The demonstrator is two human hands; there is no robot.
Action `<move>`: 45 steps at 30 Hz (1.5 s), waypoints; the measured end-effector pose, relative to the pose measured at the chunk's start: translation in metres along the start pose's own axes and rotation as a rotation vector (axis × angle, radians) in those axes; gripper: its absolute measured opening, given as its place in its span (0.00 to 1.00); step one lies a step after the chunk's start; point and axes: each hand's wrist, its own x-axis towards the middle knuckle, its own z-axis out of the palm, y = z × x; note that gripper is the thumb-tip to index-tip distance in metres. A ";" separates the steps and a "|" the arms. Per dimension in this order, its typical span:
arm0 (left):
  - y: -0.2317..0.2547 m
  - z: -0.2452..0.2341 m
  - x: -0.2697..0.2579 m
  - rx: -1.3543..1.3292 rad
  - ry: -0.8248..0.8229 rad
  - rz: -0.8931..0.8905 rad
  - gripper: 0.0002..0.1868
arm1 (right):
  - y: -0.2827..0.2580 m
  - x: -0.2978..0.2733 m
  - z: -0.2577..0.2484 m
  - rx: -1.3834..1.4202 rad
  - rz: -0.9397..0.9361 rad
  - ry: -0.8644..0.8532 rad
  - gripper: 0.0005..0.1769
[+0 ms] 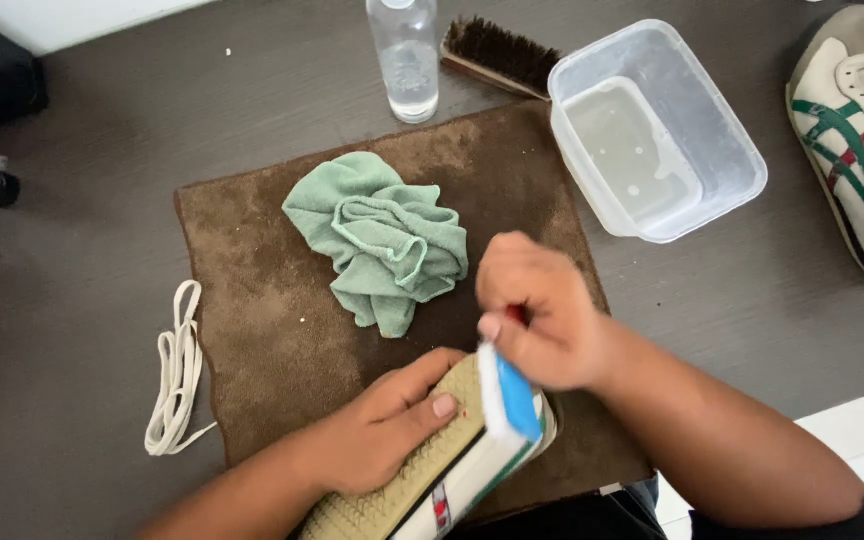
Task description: The person scrubs the side and sole of a white sneaker with green and red stripes using a small brush and a green cloth. They repeatedly dip the brush into a container of water and wipe the shoe to remove dirt.
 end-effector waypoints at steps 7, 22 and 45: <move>-0.007 -0.001 -0.002 -0.008 0.053 0.002 0.26 | 0.006 -0.003 -0.006 -0.276 0.018 0.092 0.18; -0.005 -0.001 -0.001 0.040 0.008 0.047 0.28 | -0.004 0.002 -0.005 -0.112 -0.062 0.010 0.22; -0.002 -0.002 -0.002 0.119 -0.031 0.049 0.24 | -0.019 0.011 -0.009 -0.072 -0.150 -0.073 0.21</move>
